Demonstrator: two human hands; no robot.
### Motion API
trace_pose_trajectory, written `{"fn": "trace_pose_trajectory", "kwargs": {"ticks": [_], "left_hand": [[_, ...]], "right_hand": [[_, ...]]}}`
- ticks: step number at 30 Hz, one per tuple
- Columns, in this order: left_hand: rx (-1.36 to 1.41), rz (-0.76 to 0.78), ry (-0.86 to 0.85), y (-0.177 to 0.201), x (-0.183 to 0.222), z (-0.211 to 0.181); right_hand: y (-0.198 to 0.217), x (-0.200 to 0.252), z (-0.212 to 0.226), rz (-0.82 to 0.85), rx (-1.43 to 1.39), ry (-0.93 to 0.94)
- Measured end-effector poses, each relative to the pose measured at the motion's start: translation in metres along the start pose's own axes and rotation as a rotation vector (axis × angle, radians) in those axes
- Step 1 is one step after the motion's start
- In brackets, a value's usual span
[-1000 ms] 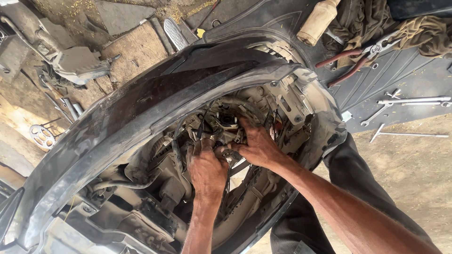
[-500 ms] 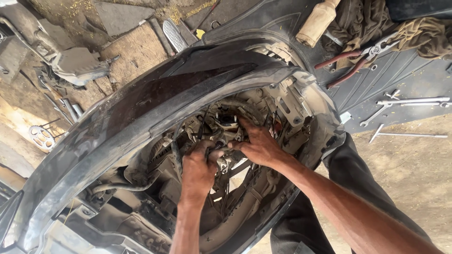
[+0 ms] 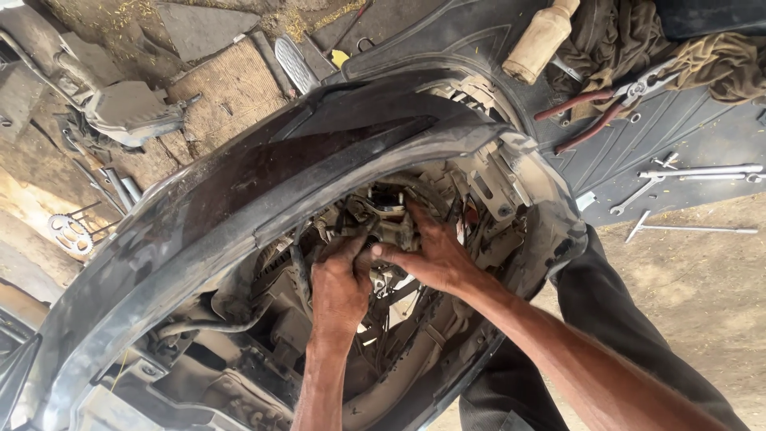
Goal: The recorder is removing and inspecting the carburetor and internal engine components of a motorcycle.
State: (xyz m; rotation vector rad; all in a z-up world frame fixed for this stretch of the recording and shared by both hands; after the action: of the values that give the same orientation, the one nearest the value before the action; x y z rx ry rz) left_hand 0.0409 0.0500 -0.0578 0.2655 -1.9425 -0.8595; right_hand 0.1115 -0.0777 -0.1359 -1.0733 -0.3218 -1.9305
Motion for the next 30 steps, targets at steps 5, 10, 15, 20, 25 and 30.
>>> {"fn": "trace_pose_trajectory", "kwargs": {"ticks": [5, 10, 15, 20, 25, 30], "left_hand": [[-0.066, -0.067, -0.202, -0.001, 0.002, -0.004], [-0.001, 0.104, -0.052, -0.001, 0.003, -0.002], [-0.518, 0.093, -0.281, -0.04, 0.015, 0.033], [-0.692, 0.057, -0.252, -0.041, 0.017, 0.003], [-0.721, 0.143, -0.226, -0.029, 0.009, -0.027], [-0.92, 0.067, -0.512, -0.043, 0.014, -0.012]], "right_hand": [[-0.002, 0.0, -0.006, -0.064, -0.045, 0.058], [-0.004, 0.002, -0.01, -0.081, -0.095, 0.058], [-0.01, 0.009, -0.001, -0.13, -0.086, 0.144], [-0.016, 0.011, -0.013, -0.19, -0.133, 0.095], [-0.007, 0.011, -0.009, -0.2, -0.099, 0.069], [-0.002, 0.016, 0.004, -0.168, -0.108, 0.023]]}}
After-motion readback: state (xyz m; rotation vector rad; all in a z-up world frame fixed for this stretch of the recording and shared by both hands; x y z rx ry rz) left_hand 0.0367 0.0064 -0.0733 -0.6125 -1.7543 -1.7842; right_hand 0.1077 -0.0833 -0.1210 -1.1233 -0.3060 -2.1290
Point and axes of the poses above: each hand's wrist, its own x-axis away from the middle knuckle, its own y-axis out of the back of the hand, z = x × y, the point moved 5 cm from there along -x, towards the middle knuckle, and after that the axes turned 10 degrees about -x, right-handed, at the moved point
